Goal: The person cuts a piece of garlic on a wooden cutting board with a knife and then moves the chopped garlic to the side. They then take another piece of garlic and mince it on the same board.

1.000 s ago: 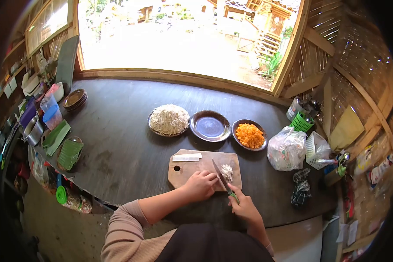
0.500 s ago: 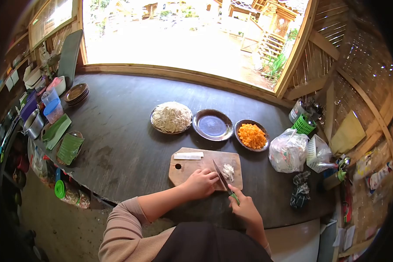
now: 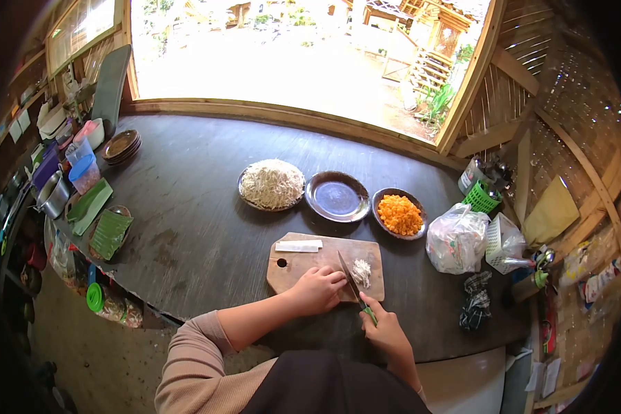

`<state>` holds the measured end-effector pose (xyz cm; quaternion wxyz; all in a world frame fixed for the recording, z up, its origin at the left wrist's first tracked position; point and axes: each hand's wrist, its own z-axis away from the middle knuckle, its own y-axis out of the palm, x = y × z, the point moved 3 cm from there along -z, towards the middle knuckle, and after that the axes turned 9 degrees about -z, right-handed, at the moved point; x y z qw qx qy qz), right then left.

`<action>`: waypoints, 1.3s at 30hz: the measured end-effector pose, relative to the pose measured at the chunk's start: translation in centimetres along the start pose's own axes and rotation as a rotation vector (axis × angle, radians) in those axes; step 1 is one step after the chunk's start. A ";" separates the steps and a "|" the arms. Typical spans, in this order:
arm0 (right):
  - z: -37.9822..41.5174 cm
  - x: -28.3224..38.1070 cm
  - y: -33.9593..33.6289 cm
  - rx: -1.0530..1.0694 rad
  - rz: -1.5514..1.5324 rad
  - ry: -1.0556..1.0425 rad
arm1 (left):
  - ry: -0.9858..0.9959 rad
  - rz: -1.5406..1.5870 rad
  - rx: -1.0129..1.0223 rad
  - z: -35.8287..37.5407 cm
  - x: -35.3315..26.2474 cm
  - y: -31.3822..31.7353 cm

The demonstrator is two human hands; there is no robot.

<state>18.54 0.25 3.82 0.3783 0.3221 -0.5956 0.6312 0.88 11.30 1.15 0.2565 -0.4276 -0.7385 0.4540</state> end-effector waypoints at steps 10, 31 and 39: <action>0.5 0.6 0.6 -0.025 -0.032 -0.027 | -0.016 -0.014 0.080 -0.2 -0.1 -0.5; 0.4 2.4 0.2 -0.035 0.005 -0.108 | 0.000 -0.115 -0.006 -0.1 -0.7 0.1; -0.6 2.2 -0.6 0.027 0.043 -0.030 | -0.016 -0.116 -0.020 -0.4 -1.1 -0.3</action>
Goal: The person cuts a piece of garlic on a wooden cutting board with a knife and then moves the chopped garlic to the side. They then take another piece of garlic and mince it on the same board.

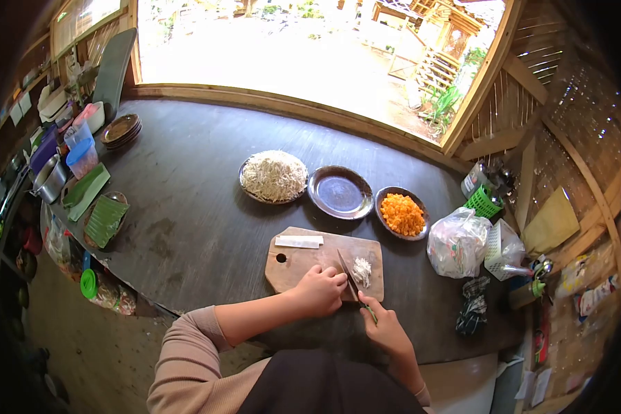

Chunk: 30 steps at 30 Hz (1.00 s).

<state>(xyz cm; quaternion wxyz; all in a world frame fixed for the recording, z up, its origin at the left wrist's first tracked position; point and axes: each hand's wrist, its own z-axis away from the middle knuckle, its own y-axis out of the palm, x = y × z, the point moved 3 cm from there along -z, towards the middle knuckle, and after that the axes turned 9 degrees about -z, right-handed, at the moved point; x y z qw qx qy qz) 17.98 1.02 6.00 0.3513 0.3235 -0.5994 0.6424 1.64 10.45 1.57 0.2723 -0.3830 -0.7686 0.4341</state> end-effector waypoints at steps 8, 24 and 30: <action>-2.6 -0.9 2.0 -0.101 -0.019 -0.327 | -0.008 0.026 0.156 -0.1 0.1 -0.5; -0.8 -1.7 1.0 -0.021 -0.058 -0.017 | -0.023 -0.015 0.206 0.1 0.2 -0.2; -0.6 -1.2 1.0 -0.015 -0.075 -0.005 | -0.025 -0.025 0.191 0.1 0.1 -0.2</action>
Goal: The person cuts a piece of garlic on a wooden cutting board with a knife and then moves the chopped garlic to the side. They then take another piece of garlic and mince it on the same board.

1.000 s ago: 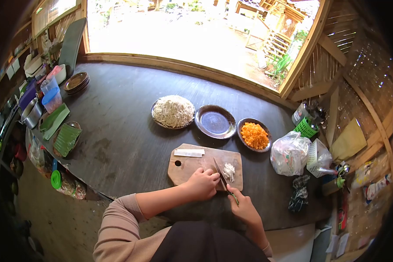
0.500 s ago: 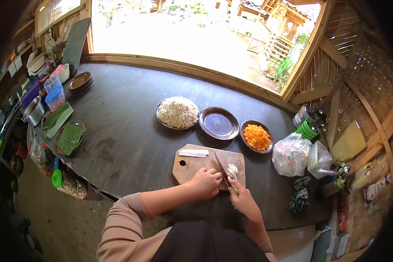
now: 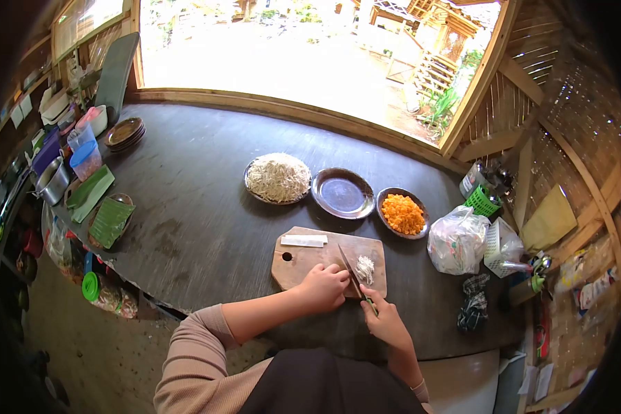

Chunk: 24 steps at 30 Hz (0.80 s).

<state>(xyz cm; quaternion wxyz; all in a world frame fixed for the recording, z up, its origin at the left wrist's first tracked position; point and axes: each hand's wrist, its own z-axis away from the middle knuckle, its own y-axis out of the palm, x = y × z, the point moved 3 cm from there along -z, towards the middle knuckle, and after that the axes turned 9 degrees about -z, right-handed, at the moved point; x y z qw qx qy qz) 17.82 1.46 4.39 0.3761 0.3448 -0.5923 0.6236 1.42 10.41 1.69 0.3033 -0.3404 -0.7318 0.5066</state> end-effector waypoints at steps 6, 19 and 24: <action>0.0 0.0 0.7 -0.083 0.024 -0.228 | -0.001 0.040 -0.009 0.0 0.1 0.2; -1.1 0.4 0.9 -0.027 0.060 -0.209 | 0.010 0.066 0.017 -0.4 -0.2 -0.3; -2.0 0.6 1.3 -0.033 0.038 -0.244 | 0.006 0.069 0.025 -0.3 -0.1 0.1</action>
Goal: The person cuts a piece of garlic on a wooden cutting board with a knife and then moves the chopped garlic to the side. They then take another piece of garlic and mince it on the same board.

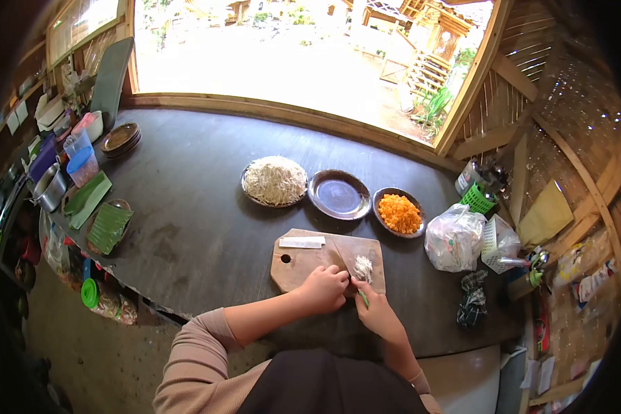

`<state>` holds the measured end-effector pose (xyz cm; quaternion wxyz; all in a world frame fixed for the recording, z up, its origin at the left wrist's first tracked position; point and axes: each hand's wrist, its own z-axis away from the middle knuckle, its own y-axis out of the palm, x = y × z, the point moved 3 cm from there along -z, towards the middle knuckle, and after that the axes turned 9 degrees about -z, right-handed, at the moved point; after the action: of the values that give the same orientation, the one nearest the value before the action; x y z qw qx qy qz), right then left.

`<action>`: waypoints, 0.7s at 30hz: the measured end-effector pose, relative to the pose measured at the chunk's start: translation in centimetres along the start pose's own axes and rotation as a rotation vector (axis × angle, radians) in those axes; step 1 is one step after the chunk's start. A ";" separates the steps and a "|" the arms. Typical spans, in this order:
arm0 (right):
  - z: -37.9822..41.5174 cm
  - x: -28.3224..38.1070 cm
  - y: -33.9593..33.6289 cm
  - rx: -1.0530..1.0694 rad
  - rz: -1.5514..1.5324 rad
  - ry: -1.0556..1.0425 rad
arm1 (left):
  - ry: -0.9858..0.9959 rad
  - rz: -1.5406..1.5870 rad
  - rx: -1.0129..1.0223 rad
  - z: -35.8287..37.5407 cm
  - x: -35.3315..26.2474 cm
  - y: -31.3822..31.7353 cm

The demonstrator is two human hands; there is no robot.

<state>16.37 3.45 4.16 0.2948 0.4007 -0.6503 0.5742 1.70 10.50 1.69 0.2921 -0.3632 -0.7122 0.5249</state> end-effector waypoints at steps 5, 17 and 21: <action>0.0 -0.8 -0.2 0.019 -0.014 0.161 | -0.021 0.045 -0.037 0.4 0.3 0.3; 1.5 0.3 -1.3 0.054 -0.302 0.411 | -0.011 0.093 -0.134 0.8 0.8 0.1; 1.5 0.5 -1.3 0.057 -0.288 0.410 | 0.000 0.094 -0.143 0.8 0.9 0.0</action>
<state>17.35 1.88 4.98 0.4882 0.3725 -0.4965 0.6135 0.58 10.80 1.52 0.2405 -0.4159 -0.7302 0.4858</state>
